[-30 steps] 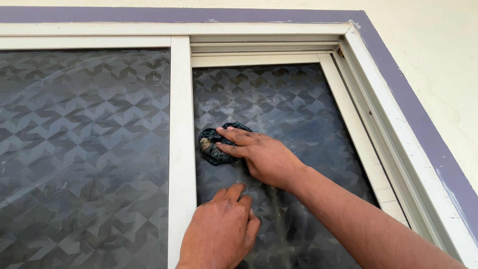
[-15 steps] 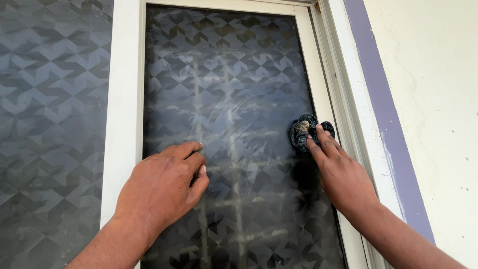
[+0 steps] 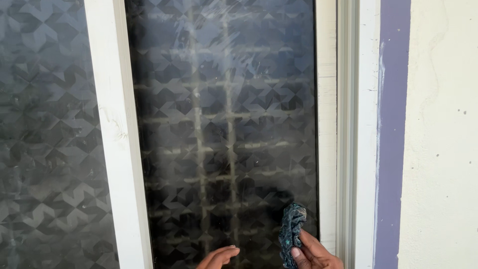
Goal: The person wipes a window screen and glass panes with a cloth, moving between the screen, the glass surface, and the window tracks.
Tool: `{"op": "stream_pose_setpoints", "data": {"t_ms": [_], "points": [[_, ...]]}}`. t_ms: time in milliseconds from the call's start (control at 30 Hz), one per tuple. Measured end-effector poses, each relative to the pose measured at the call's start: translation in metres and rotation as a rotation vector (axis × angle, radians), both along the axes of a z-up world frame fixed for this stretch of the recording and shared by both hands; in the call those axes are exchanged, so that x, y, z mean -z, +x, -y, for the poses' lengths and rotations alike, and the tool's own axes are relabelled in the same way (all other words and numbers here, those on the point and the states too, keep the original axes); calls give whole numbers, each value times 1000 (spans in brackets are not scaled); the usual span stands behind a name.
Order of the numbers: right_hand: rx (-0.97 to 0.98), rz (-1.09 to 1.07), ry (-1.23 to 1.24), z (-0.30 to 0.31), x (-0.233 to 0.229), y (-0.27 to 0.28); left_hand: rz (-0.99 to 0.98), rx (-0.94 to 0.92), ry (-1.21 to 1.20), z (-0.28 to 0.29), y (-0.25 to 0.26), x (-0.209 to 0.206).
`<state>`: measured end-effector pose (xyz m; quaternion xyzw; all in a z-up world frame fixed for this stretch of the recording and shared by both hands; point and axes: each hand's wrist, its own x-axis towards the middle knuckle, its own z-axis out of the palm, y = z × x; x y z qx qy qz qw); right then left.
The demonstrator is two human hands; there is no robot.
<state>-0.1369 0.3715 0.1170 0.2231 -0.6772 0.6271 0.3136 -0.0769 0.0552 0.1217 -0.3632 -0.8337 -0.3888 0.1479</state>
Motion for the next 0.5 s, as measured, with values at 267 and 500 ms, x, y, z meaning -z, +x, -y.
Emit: {"op": "stream_pose_setpoints", "data": {"t_ms": [267, 500], "points": [[-698, 332, -400, 53, -20, 107, 82, -360, 261, -113, 131, -73], [-278, 291, -16, 85, -181, 210, -44, -457, 356, -98, 198, -196]]}}
